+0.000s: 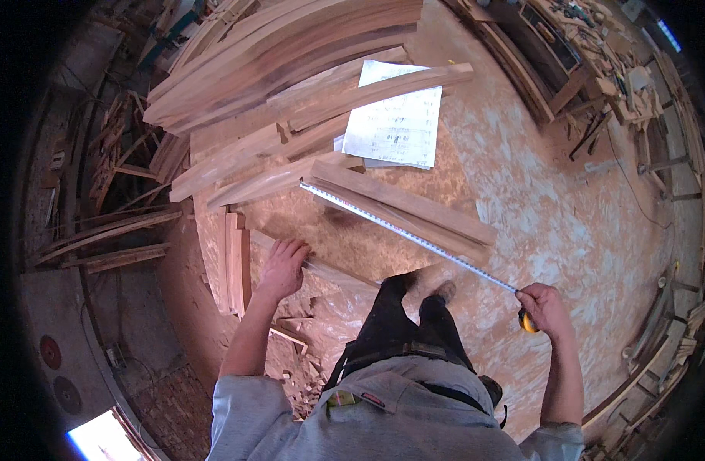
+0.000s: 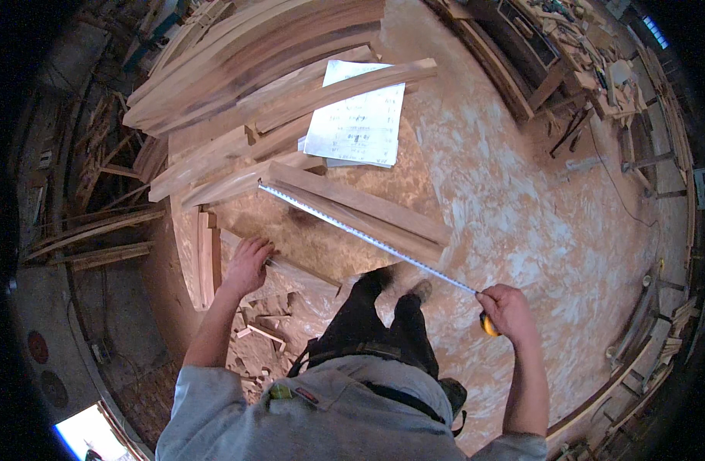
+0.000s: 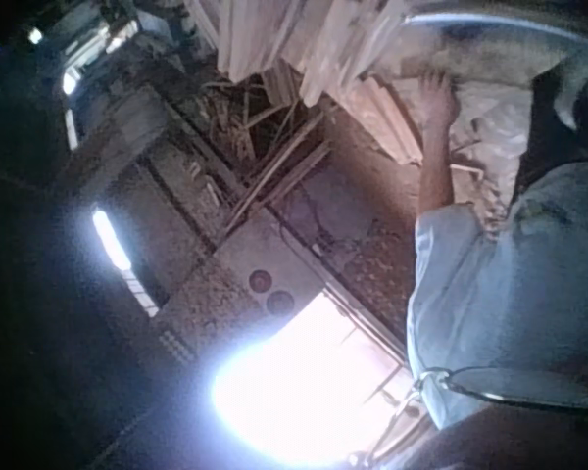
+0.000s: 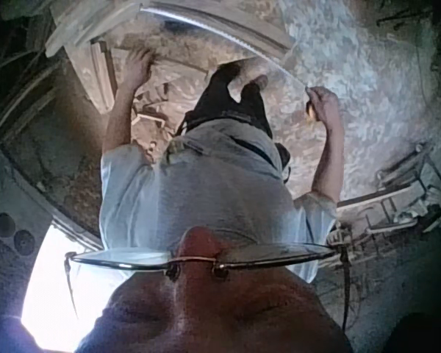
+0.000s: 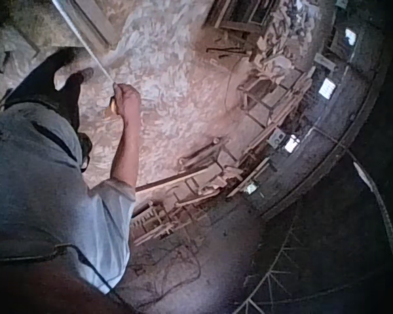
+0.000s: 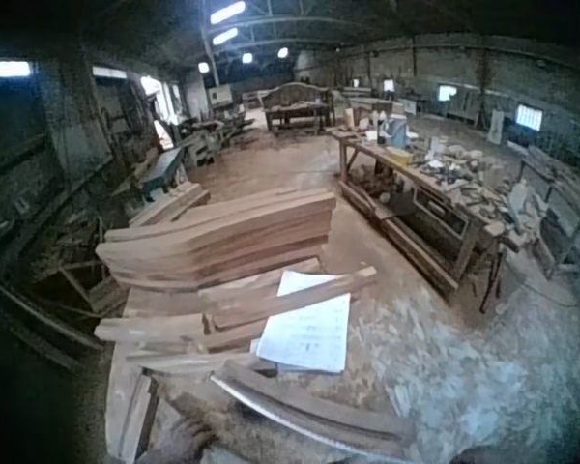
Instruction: The person marks a wood plank with a pencil and then uses a tape measure to check the length of multiple wood planks in a workshop.
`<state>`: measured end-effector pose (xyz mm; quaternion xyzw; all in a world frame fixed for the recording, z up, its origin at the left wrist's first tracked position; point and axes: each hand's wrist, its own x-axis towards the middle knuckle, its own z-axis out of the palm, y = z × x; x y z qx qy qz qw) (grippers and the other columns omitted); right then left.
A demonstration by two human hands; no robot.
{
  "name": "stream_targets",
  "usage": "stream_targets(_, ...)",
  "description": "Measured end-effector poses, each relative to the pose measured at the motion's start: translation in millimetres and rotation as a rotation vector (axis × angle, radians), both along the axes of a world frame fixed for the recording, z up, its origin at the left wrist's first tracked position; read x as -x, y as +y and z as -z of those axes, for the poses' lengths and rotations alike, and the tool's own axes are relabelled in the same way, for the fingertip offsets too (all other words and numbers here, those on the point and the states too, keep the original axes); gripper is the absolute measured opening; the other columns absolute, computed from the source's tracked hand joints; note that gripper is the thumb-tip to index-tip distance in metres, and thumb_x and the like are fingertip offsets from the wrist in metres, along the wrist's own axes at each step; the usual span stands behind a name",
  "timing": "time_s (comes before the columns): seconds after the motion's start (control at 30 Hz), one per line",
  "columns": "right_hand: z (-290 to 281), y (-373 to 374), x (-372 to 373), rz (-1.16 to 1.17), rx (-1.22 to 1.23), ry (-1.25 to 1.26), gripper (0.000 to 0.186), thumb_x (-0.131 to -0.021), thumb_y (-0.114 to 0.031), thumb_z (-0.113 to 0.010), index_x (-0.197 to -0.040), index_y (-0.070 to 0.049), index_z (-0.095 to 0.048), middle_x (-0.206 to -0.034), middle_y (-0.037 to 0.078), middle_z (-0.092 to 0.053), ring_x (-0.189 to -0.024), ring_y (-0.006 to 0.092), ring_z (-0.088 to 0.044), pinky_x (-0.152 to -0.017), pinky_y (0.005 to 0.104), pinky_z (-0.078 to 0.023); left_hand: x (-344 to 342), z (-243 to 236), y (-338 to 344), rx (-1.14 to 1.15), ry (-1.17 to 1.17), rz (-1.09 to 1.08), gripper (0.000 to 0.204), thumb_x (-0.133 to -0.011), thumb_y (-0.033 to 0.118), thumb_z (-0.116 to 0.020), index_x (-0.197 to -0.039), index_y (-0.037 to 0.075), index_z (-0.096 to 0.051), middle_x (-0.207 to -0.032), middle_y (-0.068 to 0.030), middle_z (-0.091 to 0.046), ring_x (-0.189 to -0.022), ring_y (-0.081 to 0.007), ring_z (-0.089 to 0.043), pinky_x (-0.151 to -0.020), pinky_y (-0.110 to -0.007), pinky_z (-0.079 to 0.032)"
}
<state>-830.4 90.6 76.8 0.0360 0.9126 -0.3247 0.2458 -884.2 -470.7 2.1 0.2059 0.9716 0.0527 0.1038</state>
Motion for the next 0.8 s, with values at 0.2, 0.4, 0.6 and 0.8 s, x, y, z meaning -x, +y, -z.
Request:
stream_targets(0.2,3,4,13,-0.044,-0.084,0.05,0.026,-0.089,-0.026,-0.064,-0.084,-0.001,-0.069,-0.079,0.017,-0.065,-0.077,0.0356,-0.064,-0.07,0.0429,-0.051,29,-13,21,-0.517,-0.019,-0.499,0.039,-0.087,0.007,-0.06,-0.124,-0.001,-0.058,-0.117,-0.0189,-0.065,-0.108,-0.0351,-0.062,-0.099,-0.041,-0.048)
stream_targets(0.4,0,13,23,-0.13,-0.24,0.091,0.028,-0.092,-0.031,-0.061,-0.084,-0.005,-0.07,-0.079,0.016,-0.065,-0.079,0.0357,-0.063,-0.072,0.0449,-0.051,77,2,41,-1.117,-0.24,-0.915,0.05,-0.097,0.024,-0.06,-0.139,0.0,-0.049,-0.122,-0.012,-0.062,-0.101,-0.018,-0.063,-0.086,-0.03,-0.052)
stream_targets(0.6,11,15,25,-0.137,-0.224,0.243,0.03,-0.092,-0.033,-0.059,-0.081,-0.007,-0.069,-0.08,0.014,-0.064,-0.079,0.0341,-0.064,-0.071,0.0446,-0.051,90,6,60,-1.157,-0.272,-1.069,0.048,-0.097,0.037,-0.059,-0.135,0.009,-0.052,-0.12,-0.0057,-0.063,-0.101,-0.0186,-0.063,-0.08,-0.034,-0.05)
stream_targets(0.8,15,14,20,-0.116,-0.248,0.267,0.03,-0.092,-0.034,-0.06,-0.081,-0.008,-0.068,-0.078,0.013,-0.064,-0.077,0.0334,-0.064,-0.069,0.0451,-0.052,92,8,59,-1.166,-0.276,-1.065,0.048,-0.097,0.037,-0.059,-0.135,0.009,-0.051,-0.122,-0.0073,-0.063,-0.1,-0.0197,-0.064,-0.079,-0.034,-0.05)
